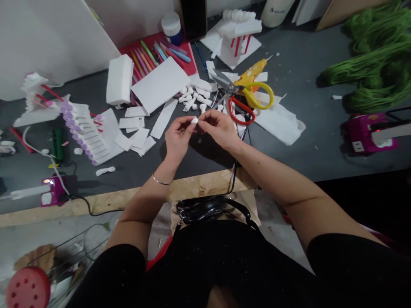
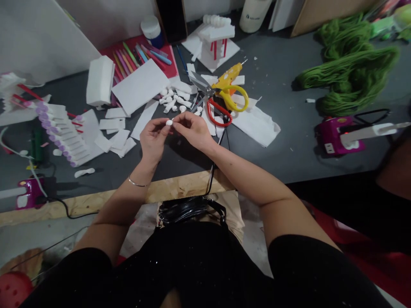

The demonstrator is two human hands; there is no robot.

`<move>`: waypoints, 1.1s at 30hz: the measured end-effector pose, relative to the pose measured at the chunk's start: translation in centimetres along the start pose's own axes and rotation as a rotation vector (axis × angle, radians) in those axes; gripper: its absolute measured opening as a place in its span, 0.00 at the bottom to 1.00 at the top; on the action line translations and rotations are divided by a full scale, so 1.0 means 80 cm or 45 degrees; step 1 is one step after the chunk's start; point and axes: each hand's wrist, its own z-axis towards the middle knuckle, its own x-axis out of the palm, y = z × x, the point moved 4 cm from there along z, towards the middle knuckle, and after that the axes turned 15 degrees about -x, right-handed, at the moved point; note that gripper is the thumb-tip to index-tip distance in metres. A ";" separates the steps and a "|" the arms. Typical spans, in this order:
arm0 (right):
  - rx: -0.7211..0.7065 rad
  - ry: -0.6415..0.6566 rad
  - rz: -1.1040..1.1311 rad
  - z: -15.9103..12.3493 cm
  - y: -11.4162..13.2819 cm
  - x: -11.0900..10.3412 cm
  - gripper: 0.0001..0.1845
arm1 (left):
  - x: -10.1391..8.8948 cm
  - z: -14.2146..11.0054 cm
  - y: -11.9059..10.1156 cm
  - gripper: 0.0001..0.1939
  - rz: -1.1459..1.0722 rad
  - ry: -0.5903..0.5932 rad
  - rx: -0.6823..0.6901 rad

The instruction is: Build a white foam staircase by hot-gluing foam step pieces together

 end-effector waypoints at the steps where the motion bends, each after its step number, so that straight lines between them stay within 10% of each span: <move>1: 0.007 0.001 0.003 0.000 0.001 0.000 0.20 | 0.001 -0.001 -0.001 0.21 0.012 -0.007 0.005; 13: 0.165 0.048 0.145 -0.006 0.004 0.010 0.29 | -0.004 -0.006 0.001 0.26 0.314 -0.199 0.112; 33: 0.039 0.040 -0.076 0.001 0.010 -0.001 0.24 | 0.002 -0.018 -0.027 0.17 0.558 -0.103 0.205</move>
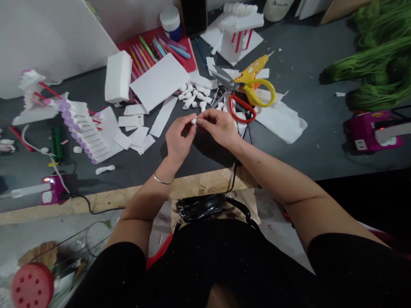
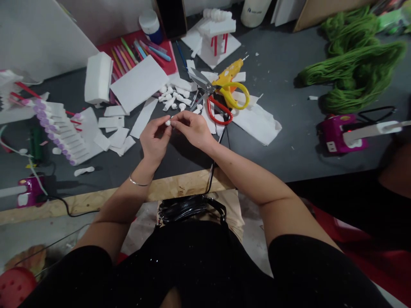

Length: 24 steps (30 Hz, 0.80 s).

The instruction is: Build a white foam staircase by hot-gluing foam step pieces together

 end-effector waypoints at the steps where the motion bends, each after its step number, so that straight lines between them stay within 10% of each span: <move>1: -0.011 0.000 -0.030 0.000 0.001 0.000 0.22 | 0.000 0.000 -0.001 0.16 0.005 -0.004 -0.017; 8: -0.109 0.034 -0.191 -0.005 0.010 0.004 0.05 | 0.005 0.000 0.003 0.13 -0.112 -0.018 -0.169; 24: -0.089 0.078 -0.292 -0.007 0.017 0.006 0.10 | -0.001 0.001 0.004 0.12 0.180 0.005 -0.107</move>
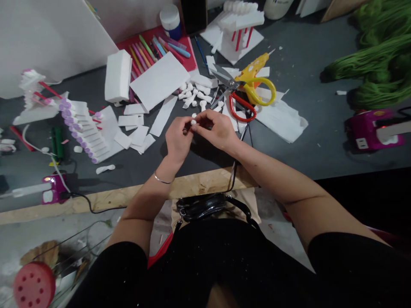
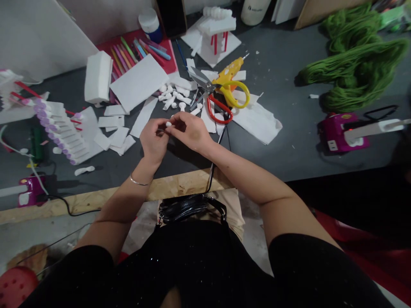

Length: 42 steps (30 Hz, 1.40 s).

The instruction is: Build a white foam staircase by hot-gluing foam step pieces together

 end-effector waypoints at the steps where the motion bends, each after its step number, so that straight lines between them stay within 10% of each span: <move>1: 0.008 -0.005 0.016 0.000 -0.002 0.000 0.10 | 0.000 0.000 -0.002 0.11 0.020 -0.002 0.027; 16: 0.286 -0.078 0.715 0.004 -0.022 0.008 0.29 | -0.002 0.001 -0.001 0.18 -0.371 -0.082 0.135; 26: 0.017 -0.072 0.422 0.008 -0.014 -0.004 0.26 | -0.002 0.006 -0.001 0.18 -0.461 -0.015 0.110; 42: -0.213 0.009 -0.121 0.004 0.004 -0.016 0.05 | 0.024 0.020 0.012 0.29 -1.196 0.416 -0.506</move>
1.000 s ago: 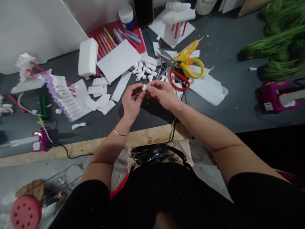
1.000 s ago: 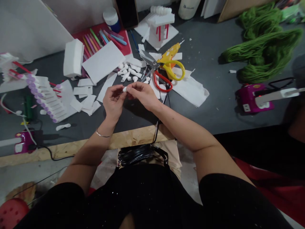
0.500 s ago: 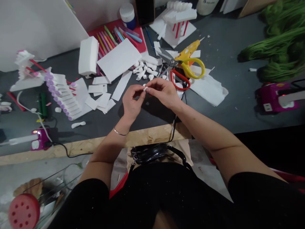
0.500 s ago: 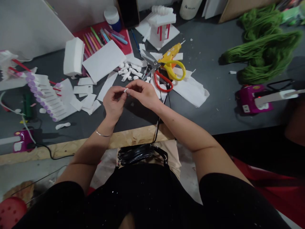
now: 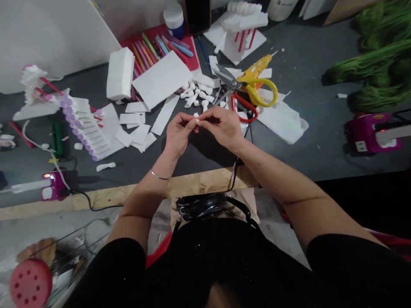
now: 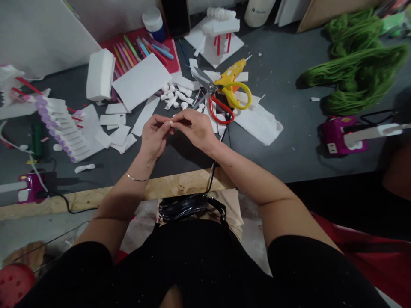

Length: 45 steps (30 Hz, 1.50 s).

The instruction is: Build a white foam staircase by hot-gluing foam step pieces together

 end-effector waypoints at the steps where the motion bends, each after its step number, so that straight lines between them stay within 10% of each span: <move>1: 0.004 -0.013 0.010 0.000 0.000 0.000 0.05 | 0.001 0.000 0.000 0.29 -0.008 0.004 0.005; 11: 0.215 -0.193 0.314 -0.003 -0.015 0.010 0.18 | 0.003 -0.001 0.004 0.27 -0.019 -0.062 0.092; 26: 0.070 -0.105 0.019 0.000 0.000 -0.001 0.05 | 0.000 0.001 0.006 0.19 -0.192 -0.012 -0.193; 33: 0.156 -0.085 0.121 -0.005 -0.006 0.006 0.14 | 0.001 0.002 0.006 0.21 -0.112 -0.062 -0.116; 45: 0.035 -0.009 0.135 -0.003 -0.006 0.005 0.20 | 0.002 0.001 0.014 0.14 -0.495 0.022 -0.628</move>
